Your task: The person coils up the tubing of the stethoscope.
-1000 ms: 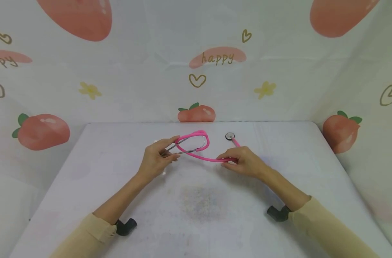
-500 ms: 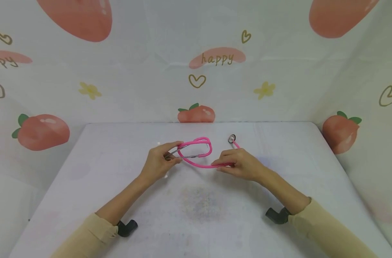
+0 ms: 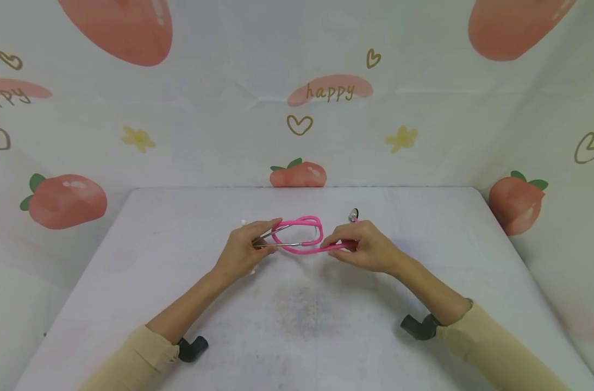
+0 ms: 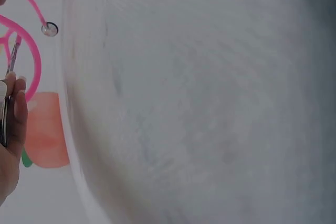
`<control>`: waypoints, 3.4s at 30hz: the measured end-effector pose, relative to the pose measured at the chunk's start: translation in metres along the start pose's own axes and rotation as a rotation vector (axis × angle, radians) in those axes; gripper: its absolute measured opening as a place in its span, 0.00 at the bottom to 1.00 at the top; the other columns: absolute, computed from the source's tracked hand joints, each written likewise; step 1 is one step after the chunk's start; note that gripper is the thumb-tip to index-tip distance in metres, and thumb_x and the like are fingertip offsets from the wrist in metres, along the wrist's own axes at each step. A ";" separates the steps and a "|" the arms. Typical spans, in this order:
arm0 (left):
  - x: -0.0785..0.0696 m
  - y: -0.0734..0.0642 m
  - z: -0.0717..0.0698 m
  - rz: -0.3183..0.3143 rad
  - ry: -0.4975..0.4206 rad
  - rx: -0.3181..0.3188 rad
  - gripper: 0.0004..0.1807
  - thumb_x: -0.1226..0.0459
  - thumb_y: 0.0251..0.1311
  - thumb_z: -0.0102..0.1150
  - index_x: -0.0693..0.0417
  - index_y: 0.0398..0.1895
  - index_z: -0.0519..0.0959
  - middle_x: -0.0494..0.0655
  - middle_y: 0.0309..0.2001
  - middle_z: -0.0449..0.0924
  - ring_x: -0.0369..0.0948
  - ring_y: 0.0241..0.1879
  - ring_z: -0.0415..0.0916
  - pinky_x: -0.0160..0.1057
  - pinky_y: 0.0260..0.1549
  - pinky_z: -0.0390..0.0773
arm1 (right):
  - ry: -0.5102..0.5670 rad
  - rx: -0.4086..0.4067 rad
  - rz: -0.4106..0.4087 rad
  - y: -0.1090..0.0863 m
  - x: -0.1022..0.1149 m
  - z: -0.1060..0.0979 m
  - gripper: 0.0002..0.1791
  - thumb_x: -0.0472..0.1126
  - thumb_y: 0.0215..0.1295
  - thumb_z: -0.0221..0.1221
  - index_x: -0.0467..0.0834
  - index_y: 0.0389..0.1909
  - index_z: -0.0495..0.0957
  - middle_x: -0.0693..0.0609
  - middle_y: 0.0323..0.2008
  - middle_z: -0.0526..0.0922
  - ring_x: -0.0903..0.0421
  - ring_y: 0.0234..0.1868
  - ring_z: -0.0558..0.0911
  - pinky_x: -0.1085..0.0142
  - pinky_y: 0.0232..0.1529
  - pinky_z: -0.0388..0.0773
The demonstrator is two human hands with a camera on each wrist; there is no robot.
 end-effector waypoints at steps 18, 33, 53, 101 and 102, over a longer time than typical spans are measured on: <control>-0.008 -0.002 0.018 0.056 0.200 0.114 0.40 0.70 0.46 0.78 0.47 0.66 0.75 0.44 0.55 0.81 0.40 0.45 0.83 0.33 0.42 0.84 | 0.108 -0.039 0.009 0.029 0.013 -0.014 0.11 0.29 0.57 0.69 0.42 0.41 0.86 0.51 0.33 0.87 0.59 0.24 0.77 0.71 0.23 0.77; -0.013 -0.001 0.027 0.069 0.210 0.137 0.39 0.69 0.48 0.77 0.46 0.67 0.74 0.44 0.57 0.81 0.40 0.43 0.85 0.32 0.42 0.83 | 0.251 0.007 0.106 0.051 0.011 -0.005 0.09 0.31 0.63 0.66 0.39 0.43 0.86 0.51 0.37 0.87 0.51 0.33 0.82 0.67 0.34 0.83; -0.043 -0.010 0.029 0.288 0.243 0.115 0.39 0.69 0.46 0.78 0.50 0.64 0.73 0.48 0.48 0.85 0.36 0.34 0.86 0.32 0.36 0.84 | 0.284 -0.179 0.210 0.066 -0.023 -0.015 0.08 0.32 0.65 0.64 0.36 0.43 0.85 0.48 0.33 0.87 0.52 0.35 0.86 0.63 0.43 0.85; -0.054 -0.014 0.036 0.342 0.138 0.170 0.38 0.73 0.47 0.76 0.50 0.63 0.72 0.47 0.54 0.79 0.36 0.39 0.86 0.29 0.40 0.83 | 0.082 -0.014 0.324 0.045 -0.085 0.006 0.10 0.40 0.67 0.64 0.39 0.45 0.86 0.56 0.35 0.87 0.41 0.29 0.82 0.66 0.30 0.80; -0.054 -0.014 0.037 0.345 0.144 0.174 0.38 0.72 0.47 0.76 0.49 0.64 0.72 0.46 0.54 0.78 0.36 0.39 0.85 0.29 0.40 0.83 | 0.086 -0.013 0.327 0.044 -0.086 0.007 0.10 0.39 0.67 0.65 0.39 0.45 0.86 0.57 0.35 0.87 0.41 0.29 0.82 0.66 0.30 0.80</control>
Point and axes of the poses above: each hand's wrist, its own y-axis towards the middle knuckle, its own z-axis out of the palm, x = y × z, the point moved 9 cm from there along y, towards the middle knuckle
